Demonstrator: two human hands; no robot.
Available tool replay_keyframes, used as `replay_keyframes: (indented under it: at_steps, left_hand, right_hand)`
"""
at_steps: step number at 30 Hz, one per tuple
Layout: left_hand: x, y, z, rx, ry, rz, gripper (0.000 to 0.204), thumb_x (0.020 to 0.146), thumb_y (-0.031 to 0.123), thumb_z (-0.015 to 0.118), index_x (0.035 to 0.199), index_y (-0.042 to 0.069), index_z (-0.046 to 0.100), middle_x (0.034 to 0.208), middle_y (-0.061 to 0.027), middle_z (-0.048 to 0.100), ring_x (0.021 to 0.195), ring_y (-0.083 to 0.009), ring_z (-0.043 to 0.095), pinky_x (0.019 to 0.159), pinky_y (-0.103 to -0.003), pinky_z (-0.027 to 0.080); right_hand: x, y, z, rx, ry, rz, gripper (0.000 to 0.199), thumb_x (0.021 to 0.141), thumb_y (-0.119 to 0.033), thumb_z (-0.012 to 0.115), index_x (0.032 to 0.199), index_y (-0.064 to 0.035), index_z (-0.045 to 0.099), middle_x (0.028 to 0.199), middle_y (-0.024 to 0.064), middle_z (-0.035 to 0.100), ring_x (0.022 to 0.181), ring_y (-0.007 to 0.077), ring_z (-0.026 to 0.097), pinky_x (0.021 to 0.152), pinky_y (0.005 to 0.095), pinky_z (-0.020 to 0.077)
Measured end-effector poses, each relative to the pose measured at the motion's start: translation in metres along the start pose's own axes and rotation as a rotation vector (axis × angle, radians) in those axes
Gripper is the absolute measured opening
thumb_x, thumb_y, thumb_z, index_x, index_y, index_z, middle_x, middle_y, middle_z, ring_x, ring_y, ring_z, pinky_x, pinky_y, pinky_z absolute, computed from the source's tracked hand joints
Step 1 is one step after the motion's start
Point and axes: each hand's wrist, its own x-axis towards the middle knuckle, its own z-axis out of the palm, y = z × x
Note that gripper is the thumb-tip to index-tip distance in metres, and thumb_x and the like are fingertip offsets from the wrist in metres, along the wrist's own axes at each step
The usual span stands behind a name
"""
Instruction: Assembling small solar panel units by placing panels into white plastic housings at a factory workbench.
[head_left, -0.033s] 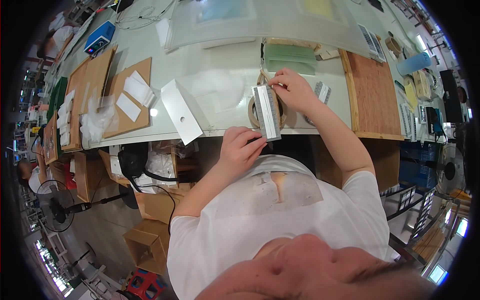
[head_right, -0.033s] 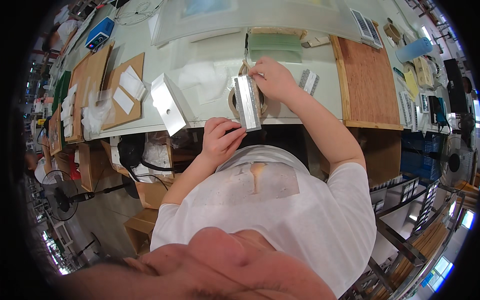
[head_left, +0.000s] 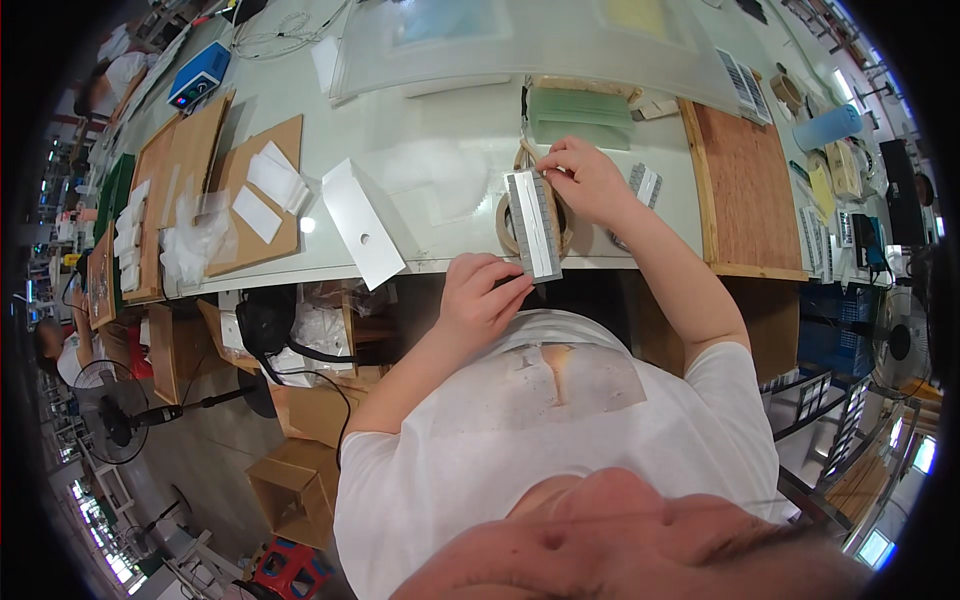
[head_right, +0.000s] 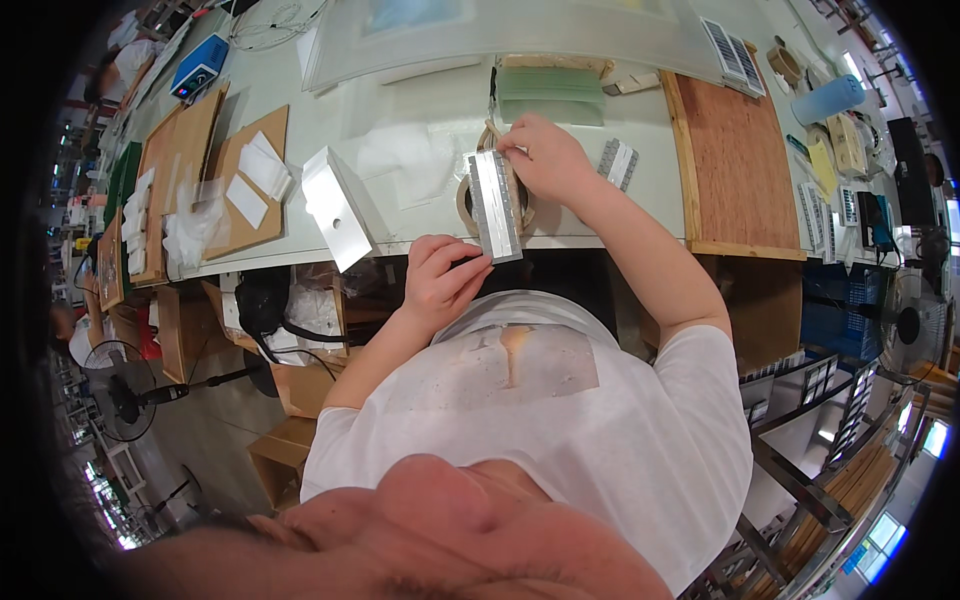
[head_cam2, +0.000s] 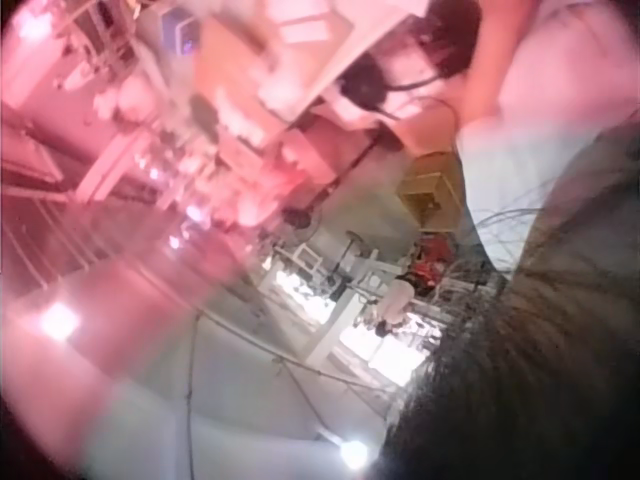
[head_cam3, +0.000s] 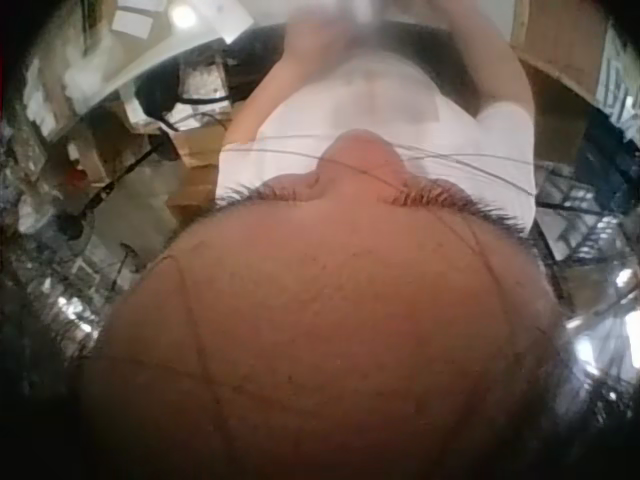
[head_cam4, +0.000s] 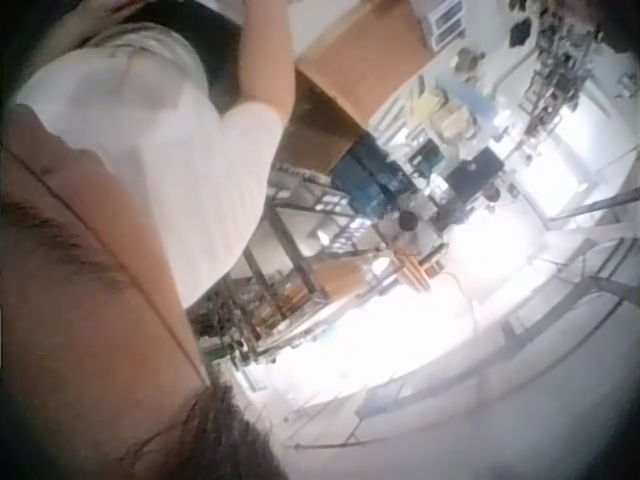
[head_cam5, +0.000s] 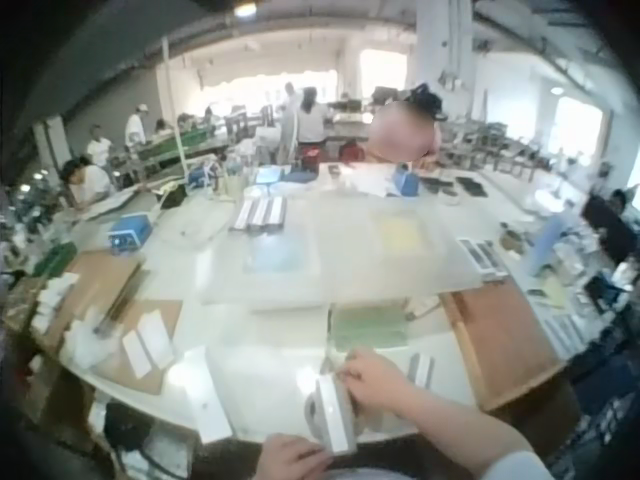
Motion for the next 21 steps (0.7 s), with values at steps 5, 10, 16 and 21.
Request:
replay_keyframes:
  at_steps: [5,10,16,21]
  left_hand:
    - [-0.0016,-0.0006,0.0014,0.004,0.004,0.001,0.024,0.066,0.008,0.077,0.089,0.01,0.069,0.093,-0.001,0.062,0.087,-0.0215,0.057,0.075,-0.036,0.042]
    - [-0.0018,-0.0008,0.0011,0.004,-0.003,0.004,0.024,0.067,0.008,0.077,0.089,0.01,0.069,0.094,-0.0012,0.062,0.088,-0.0214,0.057,0.075,-0.037,0.042]
    - [-0.001,-0.0007,0.0,0.0,-0.006,0.006,0.023,0.067,0.008,0.077,0.088,0.01,0.069,0.094,-0.0011,0.062,0.088,-0.0213,0.057,0.075,-0.037,0.042]
    - [-0.0003,-0.0002,-0.0006,0.005,-0.011,0.008,0.023,0.067,0.008,0.077,0.089,0.01,0.069,0.093,-0.001,0.062,0.088,-0.0212,0.057,0.075,-0.036,0.042]
  right_hand:
    - [-0.0002,0.0021,0.0016,-0.008,0.004,-0.028,0.014,0.084,-0.009,0.058,0.094,-0.0063,0.068,0.097,0.0077,0.059,0.086,0.0236,0.06,0.074,0.0321,0.048]
    - [-0.0014,0.0031,0.0028,-0.02,0.019,-0.043,0.015,0.084,-0.009,0.058,0.095,-0.007,0.068,0.096,0.0076,0.059,0.084,0.0245,0.06,0.074,0.0324,0.0484]
    - [-0.0028,-0.001,0.0022,-0.05,0.023,-0.049,0.015,0.085,-0.01,0.058,0.095,-0.0075,0.068,0.094,0.0074,0.059,0.083,0.0245,0.06,0.073,0.0329,0.0486]
    - [-0.004,-0.0043,0.0018,-0.073,0.014,-0.046,0.014,0.086,-0.011,0.057,0.095,-0.0083,0.069,0.093,0.0068,0.06,0.083,0.025,0.061,0.072,0.0332,0.0487]
